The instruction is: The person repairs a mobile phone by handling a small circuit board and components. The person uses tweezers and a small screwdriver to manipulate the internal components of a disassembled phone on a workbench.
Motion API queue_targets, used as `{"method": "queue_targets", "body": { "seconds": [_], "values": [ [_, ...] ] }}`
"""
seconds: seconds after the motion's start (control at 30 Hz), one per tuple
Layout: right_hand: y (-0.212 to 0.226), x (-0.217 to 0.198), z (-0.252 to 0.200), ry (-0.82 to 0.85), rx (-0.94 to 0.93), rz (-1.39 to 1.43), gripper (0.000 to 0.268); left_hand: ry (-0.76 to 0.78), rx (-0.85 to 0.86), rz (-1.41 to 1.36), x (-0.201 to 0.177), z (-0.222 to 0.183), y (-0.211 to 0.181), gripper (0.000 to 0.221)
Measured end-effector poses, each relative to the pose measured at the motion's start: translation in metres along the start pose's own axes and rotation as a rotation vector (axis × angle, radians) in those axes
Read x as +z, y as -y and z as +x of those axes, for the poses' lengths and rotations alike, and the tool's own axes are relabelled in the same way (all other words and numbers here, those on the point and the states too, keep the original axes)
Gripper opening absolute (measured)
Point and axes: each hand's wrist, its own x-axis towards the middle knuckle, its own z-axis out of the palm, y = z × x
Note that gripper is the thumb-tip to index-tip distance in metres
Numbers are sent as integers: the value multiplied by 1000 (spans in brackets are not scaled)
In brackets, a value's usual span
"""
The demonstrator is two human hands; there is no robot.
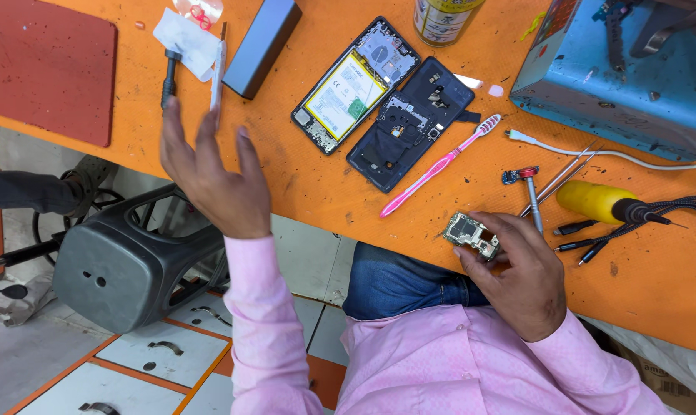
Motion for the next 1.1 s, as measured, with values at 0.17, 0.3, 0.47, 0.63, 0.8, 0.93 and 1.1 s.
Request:
{"method": "queue_targets", "body": {
  "seconds": [0.17, 0.3, 0.47, 0.63, 0.8, 0.93, 1.1],
  "values": [
    [0, -1, 0, 29, -18, -25, 51, 2, -36, 86, 22, 23, 57, 45],
    [-2, 0, 0, 33, 4, -7, 50, 132, -112, 110, 30, 36, 82, 39],
    [-3, 2, -1, 11, 25, -30, 49, 86, -40, 152, 27, 35, 82, 25],
    [-3, 3, -1, 10, 28, -62, 50, -40, -50, 63, 27, 27, 71, 22],
    [-2, 4, -2, -11, 9, -105, 50, -68, -86, 118, 30, 37, 83, 27],
    [-2, 5, -1, -20, -8, -118, 50, -9, -168, 106, 32, 48, 103, 30],
    [-5, 7, -4, -37, -13, -57, 52, 82, -161, 33, 21, 56, 107, 27]
  ]
}}
